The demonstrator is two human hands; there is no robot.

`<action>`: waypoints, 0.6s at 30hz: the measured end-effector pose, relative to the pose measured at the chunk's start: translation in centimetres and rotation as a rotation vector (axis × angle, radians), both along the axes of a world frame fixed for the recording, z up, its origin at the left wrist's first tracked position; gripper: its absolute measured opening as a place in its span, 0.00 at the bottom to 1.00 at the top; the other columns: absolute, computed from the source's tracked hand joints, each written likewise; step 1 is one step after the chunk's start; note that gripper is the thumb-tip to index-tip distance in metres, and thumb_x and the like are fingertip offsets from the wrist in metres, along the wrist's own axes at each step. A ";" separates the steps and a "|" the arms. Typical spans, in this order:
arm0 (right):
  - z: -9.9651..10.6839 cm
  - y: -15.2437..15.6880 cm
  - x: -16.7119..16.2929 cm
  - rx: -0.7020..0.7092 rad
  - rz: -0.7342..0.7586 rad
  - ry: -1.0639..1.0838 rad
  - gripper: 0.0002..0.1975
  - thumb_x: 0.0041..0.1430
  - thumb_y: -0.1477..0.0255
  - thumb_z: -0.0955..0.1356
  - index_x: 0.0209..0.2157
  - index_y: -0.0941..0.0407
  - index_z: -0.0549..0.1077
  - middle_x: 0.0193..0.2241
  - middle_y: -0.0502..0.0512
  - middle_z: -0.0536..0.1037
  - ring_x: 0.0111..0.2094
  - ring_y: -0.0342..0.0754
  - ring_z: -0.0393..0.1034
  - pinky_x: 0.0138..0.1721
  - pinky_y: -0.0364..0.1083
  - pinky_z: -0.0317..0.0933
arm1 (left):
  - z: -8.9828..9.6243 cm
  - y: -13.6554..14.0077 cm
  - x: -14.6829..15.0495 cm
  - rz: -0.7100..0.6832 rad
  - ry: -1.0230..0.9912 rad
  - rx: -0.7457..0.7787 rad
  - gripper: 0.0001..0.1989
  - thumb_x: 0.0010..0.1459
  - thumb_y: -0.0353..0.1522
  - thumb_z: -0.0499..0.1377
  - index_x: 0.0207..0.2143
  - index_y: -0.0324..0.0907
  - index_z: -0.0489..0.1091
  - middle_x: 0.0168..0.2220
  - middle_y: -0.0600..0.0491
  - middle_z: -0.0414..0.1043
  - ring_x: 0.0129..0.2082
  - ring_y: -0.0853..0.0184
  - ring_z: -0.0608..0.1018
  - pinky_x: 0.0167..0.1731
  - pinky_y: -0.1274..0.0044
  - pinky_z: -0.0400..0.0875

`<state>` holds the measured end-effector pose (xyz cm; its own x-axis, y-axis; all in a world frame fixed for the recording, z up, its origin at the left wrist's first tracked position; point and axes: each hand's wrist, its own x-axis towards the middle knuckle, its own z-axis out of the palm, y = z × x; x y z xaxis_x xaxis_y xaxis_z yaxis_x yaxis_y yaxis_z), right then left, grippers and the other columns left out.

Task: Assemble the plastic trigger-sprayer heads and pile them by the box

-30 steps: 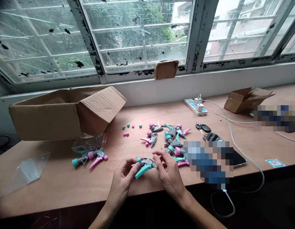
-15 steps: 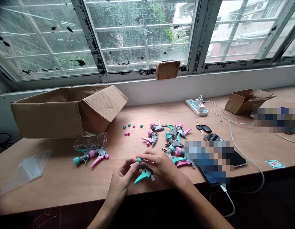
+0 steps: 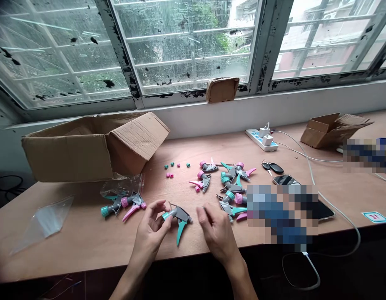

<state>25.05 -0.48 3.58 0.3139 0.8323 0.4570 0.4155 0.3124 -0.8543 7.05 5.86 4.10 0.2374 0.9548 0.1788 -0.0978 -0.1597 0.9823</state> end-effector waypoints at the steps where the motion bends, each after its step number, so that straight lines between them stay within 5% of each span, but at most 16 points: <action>1: 0.3 0.0 -0.2 -0.037 0.043 -0.084 0.20 0.72 0.64 0.62 0.24 0.53 0.62 0.21 0.46 0.62 0.23 0.44 0.60 0.26 0.45 0.54 | -0.1 0.3 -0.5 -0.001 0.046 0.024 0.20 0.56 0.32 0.66 0.50 0.44 0.66 0.41 0.55 0.69 0.44 0.65 0.79 0.48 0.73 0.77; 5: 0.7 0.4 -0.4 -0.055 0.112 -0.164 0.13 0.72 0.65 0.63 0.38 0.55 0.76 0.34 0.53 0.76 0.27 0.45 0.68 0.28 0.44 0.62 | -0.7 0.9 -1.3 -0.012 0.260 0.110 0.28 0.57 0.31 0.63 0.59 0.45 0.62 0.46 0.50 0.71 0.51 0.60 0.78 0.54 0.66 0.74; 10: 0.0 0.7 0.0 -0.071 0.055 -0.231 0.14 0.70 0.68 0.64 0.50 0.55 0.78 0.36 0.55 0.76 0.24 0.44 0.67 0.30 0.45 0.66 | -0.4 0.3 -0.9 -0.104 0.590 0.412 0.28 0.59 0.23 0.55 0.61 0.47 0.63 0.64 0.43 0.64 0.61 0.54 0.70 0.62 0.57 0.64; 14: -0.1 0.7 0.0 -0.118 0.102 -0.192 0.17 0.71 0.67 0.63 0.56 0.55 0.74 0.34 0.54 0.78 0.27 0.47 0.71 0.32 0.46 0.67 | 0.5 0.0 -0.6 -0.191 0.692 0.516 0.19 0.63 0.24 0.53 0.52 0.48 0.71 0.55 0.47 0.74 0.58 0.53 0.72 0.57 0.58 0.68; 18: 0.2 0.8 0.0 -0.128 0.107 -0.144 0.17 0.73 0.65 0.62 0.56 0.55 0.74 0.44 0.58 0.80 0.44 0.53 0.76 0.47 0.49 0.69 | 0.4 -0.1 -0.8 -0.127 0.695 0.460 0.16 0.62 0.26 0.57 0.51 0.46 0.70 0.48 0.47 0.73 0.50 0.54 0.75 0.51 0.61 0.72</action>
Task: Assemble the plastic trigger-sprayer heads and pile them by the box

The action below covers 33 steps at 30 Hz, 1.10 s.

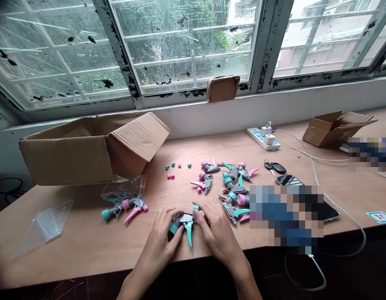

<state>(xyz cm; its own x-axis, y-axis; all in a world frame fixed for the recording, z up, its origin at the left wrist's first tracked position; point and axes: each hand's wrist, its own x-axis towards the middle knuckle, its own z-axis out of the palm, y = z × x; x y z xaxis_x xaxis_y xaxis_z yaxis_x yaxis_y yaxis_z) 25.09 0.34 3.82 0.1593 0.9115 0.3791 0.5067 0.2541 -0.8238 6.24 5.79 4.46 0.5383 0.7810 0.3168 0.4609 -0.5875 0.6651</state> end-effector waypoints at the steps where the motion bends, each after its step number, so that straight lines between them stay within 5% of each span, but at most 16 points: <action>1: 0.1 0.0 0.0 -0.001 -0.003 0.004 0.17 0.73 0.66 0.61 0.56 0.55 0.74 0.45 0.58 0.80 0.44 0.53 0.75 0.48 0.49 0.68 | -0.1 0.0 -0.1 0.021 -0.030 -0.017 0.18 0.61 0.25 0.57 0.53 0.46 0.69 0.48 0.47 0.72 0.50 0.54 0.75 0.52 0.61 0.71; 6: 0.2 -0.3 -0.1 -0.020 -0.006 0.039 0.18 0.72 0.68 0.63 0.58 0.55 0.72 0.38 0.55 0.80 0.29 0.47 0.71 0.34 0.46 0.69 | 0.0 0.2 -0.4 0.047 -0.157 -0.137 0.23 0.58 0.23 0.57 0.55 0.47 0.68 0.48 0.49 0.69 0.48 0.58 0.76 0.51 0.67 0.72; 14: -0.1 -0.8 -2.0 -0.068 0.075 0.328 0.16 0.74 0.64 0.62 0.58 0.53 0.68 0.39 0.55 0.79 0.34 0.46 0.74 0.36 0.44 0.68 | 0.6 -0.2 -0.4 -0.001 -0.300 -0.304 0.19 0.66 0.32 0.57 0.59 0.51 0.68 0.51 0.50 0.68 0.47 0.62 0.76 0.49 0.71 0.73; 18: -0.3 -0.7 -2.1 -0.111 0.085 0.296 0.16 0.72 0.61 0.64 0.54 0.54 0.71 0.29 0.51 0.76 0.33 0.49 0.73 0.36 0.45 0.65 | 0.3 -0.1 -0.3 0.011 -0.334 -0.361 0.19 0.66 0.33 0.58 0.59 0.49 0.68 0.48 0.51 0.69 0.43 0.64 0.76 0.47 0.73 0.73; 23: -0.2 -1.0 -1.9 -0.104 0.080 0.260 0.15 0.72 0.61 0.64 0.53 0.53 0.73 0.32 0.51 0.77 0.27 0.45 0.67 0.28 0.44 0.60 | 0.1 -0.1 -0.5 0.128 -0.228 -0.374 0.18 0.63 0.31 0.59 0.55 0.46 0.68 0.36 0.55 0.72 0.33 0.65 0.75 0.35 0.75 0.69; 33: -0.2 -0.6 -1.9 -0.125 0.128 0.335 0.17 0.70 0.59 0.66 0.53 0.53 0.74 0.30 0.52 0.76 0.33 0.49 0.73 0.32 0.45 0.64 | -0.2 0.1 -0.9 0.113 -0.238 -0.347 0.13 0.64 0.34 0.60 0.51 0.46 0.71 0.40 0.54 0.75 0.37 0.64 0.75 0.37 0.76 0.68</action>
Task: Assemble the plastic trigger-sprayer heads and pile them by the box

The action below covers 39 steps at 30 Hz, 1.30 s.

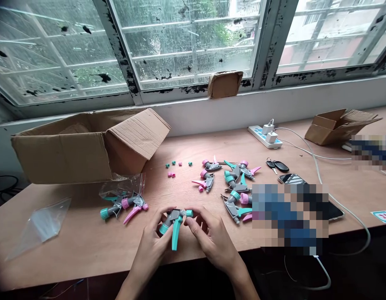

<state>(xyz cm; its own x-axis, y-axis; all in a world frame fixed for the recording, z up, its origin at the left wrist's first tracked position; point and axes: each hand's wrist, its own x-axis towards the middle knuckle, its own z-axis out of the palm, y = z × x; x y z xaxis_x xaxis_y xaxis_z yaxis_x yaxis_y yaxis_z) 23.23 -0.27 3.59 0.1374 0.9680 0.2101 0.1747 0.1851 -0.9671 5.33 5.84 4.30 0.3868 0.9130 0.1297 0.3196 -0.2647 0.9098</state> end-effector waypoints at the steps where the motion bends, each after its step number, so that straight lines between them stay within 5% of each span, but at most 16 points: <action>1: 0.0 0.0 0.0 -0.001 0.010 0.011 0.17 0.70 0.59 0.66 0.53 0.53 0.74 0.30 0.52 0.76 0.33 0.50 0.73 0.32 0.45 0.64 | 0.0 0.0 0.0 -0.003 -0.003 0.000 0.13 0.64 0.34 0.60 0.51 0.47 0.71 0.40 0.54 0.75 0.37 0.64 0.75 0.37 0.76 0.68; 16: -0.4 0.1 0.1 0.049 0.044 0.088 0.17 0.69 0.60 0.68 0.53 0.54 0.74 0.34 0.53 0.78 0.25 0.42 0.67 0.25 0.42 0.61 | 0.9 -0.5 0.3 -0.011 0.066 0.064 0.13 0.62 0.32 0.58 0.50 0.46 0.71 0.45 0.51 0.78 0.42 0.60 0.78 0.42 0.71 0.70; 30: 0.3 0.2 0.2 0.048 0.083 0.045 0.18 0.68 0.59 0.68 0.54 0.51 0.78 0.32 0.51 0.78 0.25 0.43 0.68 0.28 0.42 0.63 | 0.9 -0.4 0.1 -0.043 0.098 0.109 0.15 0.63 0.32 0.59 0.52 0.46 0.72 0.37 0.53 0.75 0.41 0.60 0.77 0.42 0.72 0.70; 39: 0.0 -0.2 0.5 0.065 0.031 0.092 0.18 0.69 0.59 0.67 0.54 0.53 0.77 0.30 0.49 0.74 0.26 0.43 0.67 0.28 0.42 0.62 | 1.1 -1.0 -0.1 -0.171 0.054 0.183 0.18 0.67 0.32 0.58 0.58 0.48 0.66 0.53 0.49 0.72 0.48 0.60 0.77 0.48 0.70 0.72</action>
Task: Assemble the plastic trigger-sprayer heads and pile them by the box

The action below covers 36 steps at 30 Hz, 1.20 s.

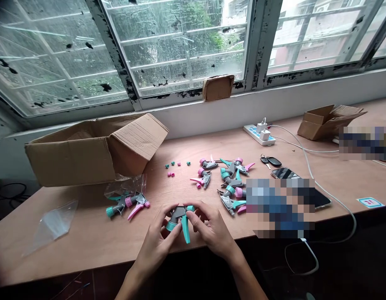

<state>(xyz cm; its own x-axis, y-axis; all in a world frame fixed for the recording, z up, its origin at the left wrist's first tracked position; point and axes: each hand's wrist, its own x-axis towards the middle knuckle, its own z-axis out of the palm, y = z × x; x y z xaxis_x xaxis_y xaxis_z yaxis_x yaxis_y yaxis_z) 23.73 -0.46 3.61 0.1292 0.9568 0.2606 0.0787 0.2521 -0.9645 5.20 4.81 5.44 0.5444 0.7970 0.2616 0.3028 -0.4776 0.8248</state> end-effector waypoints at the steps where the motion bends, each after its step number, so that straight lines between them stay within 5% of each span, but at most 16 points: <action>1: 0.0 0.0 0.0 0.005 -0.013 0.003 0.18 0.69 0.59 0.67 0.54 0.53 0.76 0.30 0.49 0.74 0.26 0.43 0.67 0.28 0.42 0.62 | 0.0 0.0 0.0 -0.014 0.002 -0.001 0.20 0.67 0.33 0.58 0.60 0.48 0.64 0.54 0.48 0.70 0.49 0.60 0.77 0.50 0.69 0.72; 9: 0.2 0.2 0.0 -0.015 -0.046 0.040 0.20 0.69 0.57 0.66 0.53 0.56 0.76 0.27 0.49 0.74 0.23 0.43 0.68 0.26 0.42 0.63 | -0.2 0.0 0.3 -0.114 0.024 0.067 0.27 0.68 0.29 0.56 0.67 0.50 0.55 0.63 0.46 0.61 0.65 0.57 0.66 0.65 0.62 0.62; 14: -0.1 0.5 0.0 -0.055 -0.070 0.010 0.20 0.67 0.56 0.68 0.51 0.55 0.78 0.27 0.50 0.75 0.23 0.43 0.66 0.24 0.41 0.61 | -0.2 0.0 0.4 -0.099 0.023 0.108 0.25 0.70 0.29 0.54 0.66 0.52 0.57 0.65 0.47 0.61 0.67 0.57 0.64 0.67 0.61 0.59; 20: -0.5 0.7 0.0 -0.075 -0.101 0.115 0.23 0.65 0.54 0.69 0.51 0.56 0.78 0.26 0.50 0.76 0.21 0.43 0.63 0.23 0.42 0.61 | -0.7 -0.2 0.5 0.033 -0.051 0.101 0.31 0.69 0.34 0.56 0.70 0.53 0.49 0.71 0.46 0.51 0.68 0.55 0.62 0.65 0.61 0.61; 29: -0.4 0.6 0.0 -0.086 -0.091 0.121 0.23 0.65 0.53 0.69 0.51 0.56 0.76 0.24 0.48 0.73 0.22 0.43 0.66 0.23 0.42 0.61 | -0.2 0.3 0.3 -0.008 -0.133 -0.256 0.33 0.70 0.39 0.55 0.71 0.46 0.47 0.55 0.47 0.75 0.54 0.59 0.78 0.58 0.65 0.68; 36: -0.5 0.9 -0.3 -0.070 -0.020 0.144 0.20 0.67 0.53 0.67 0.47 0.55 0.68 0.22 0.46 0.74 0.21 0.43 0.69 0.22 0.41 0.61 | -0.4 0.3 0.2 0.050 -0.169 -0.249 0.33 0.68 0.38 0.56 0.71 0.44 0.48 0.61 0.44 0.71 0.62 0.58 0.72 0.63 0.66 0.64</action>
